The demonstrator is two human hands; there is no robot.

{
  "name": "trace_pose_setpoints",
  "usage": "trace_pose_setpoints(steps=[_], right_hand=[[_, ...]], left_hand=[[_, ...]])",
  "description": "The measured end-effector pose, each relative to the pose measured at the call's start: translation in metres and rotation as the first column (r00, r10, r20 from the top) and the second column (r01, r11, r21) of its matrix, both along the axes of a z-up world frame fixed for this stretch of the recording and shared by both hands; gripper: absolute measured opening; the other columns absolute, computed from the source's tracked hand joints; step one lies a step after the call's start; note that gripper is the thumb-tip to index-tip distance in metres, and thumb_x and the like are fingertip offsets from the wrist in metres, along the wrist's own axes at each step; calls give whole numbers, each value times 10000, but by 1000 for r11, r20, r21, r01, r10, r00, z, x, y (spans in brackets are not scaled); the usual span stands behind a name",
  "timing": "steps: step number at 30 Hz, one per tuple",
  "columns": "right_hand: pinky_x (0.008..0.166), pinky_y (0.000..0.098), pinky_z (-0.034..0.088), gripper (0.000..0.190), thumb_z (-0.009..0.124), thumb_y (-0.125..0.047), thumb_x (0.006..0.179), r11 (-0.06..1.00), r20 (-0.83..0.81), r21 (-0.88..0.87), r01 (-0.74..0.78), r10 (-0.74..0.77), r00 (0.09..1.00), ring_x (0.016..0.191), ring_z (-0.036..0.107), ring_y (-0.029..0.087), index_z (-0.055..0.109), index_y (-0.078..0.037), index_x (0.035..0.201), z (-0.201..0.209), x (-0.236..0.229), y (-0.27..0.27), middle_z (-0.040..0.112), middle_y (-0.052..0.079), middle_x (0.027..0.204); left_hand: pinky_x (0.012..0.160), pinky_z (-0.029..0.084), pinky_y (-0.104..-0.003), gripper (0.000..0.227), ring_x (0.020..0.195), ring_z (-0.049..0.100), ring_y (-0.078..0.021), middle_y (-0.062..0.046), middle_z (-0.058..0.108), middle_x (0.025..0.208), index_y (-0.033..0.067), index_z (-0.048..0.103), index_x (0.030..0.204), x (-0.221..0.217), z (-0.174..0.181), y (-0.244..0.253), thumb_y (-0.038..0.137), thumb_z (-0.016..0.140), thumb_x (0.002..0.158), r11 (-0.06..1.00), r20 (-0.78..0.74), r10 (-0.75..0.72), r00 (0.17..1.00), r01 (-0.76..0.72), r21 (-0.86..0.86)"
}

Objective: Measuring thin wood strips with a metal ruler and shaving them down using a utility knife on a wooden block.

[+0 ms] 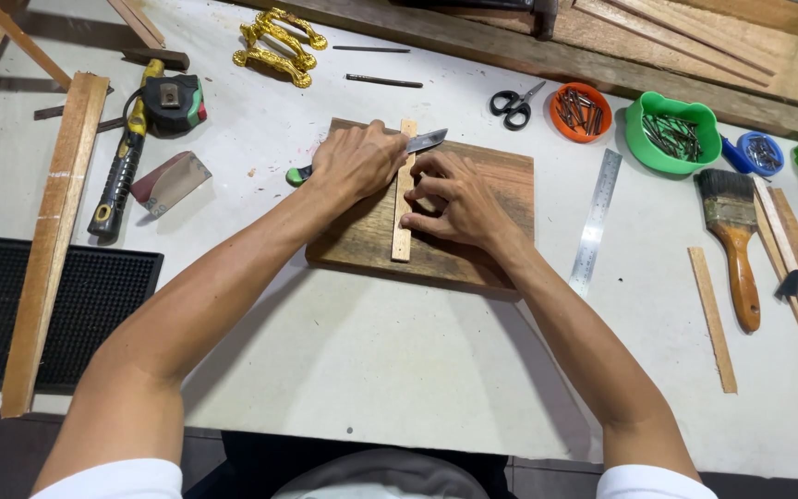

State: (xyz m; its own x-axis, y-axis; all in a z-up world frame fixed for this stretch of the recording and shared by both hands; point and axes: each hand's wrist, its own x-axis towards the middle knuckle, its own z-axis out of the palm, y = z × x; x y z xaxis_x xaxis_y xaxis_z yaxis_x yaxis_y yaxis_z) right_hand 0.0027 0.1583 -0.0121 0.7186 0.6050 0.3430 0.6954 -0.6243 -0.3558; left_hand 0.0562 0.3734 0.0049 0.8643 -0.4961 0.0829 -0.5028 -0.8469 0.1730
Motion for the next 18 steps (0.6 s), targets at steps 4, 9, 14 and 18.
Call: trace_pose_setpoints(steps=[4,9,14,18], right_hand=[[1024,455,477,425,839,-560,775,1000,-18,-8,9,-9,1000,1114,579,220,784,-175,944,0,-2,1,631,16,1215],[1044,455,467,436,836,-581,765,999,12,34,-23,22,1000,1186,574,230,774,-176,914,1,1,1,631,21,1307],[1046,438,466,462,835,-606,748,999,19,27,-20,19,1000,1179,559,218,774,-179,913,-6,4,-1,631,19,1301],[1053,413,465,463,833,-605,748,998,27,49,-24,23,999,1183,554,199,780,-187,941,-7,5,-1,644,2,1280]], left_hand=[[405,491,-356,330,503,557,-197,-130,628,784,109,693,1028,-1,-10,5,383,510,1022,996,145,-18,989,30,-81],[422,444,-329,336,484,503,-170,-66,591,661,70,667,1083,-15,-10,19,333,459,1098,997,-25,-25,999,23,-74],[461,466,-332,301,503,516,-146,-28,605,681,57,651,1127,-3,8,26,222,400,1104,955,-315,124,941,-199,-219],[499,517,-374,483,510,574,-105,-23,662,675,216,469,1447,8,29,18,257,479,966,930,-320,120,940,-219,-295]])
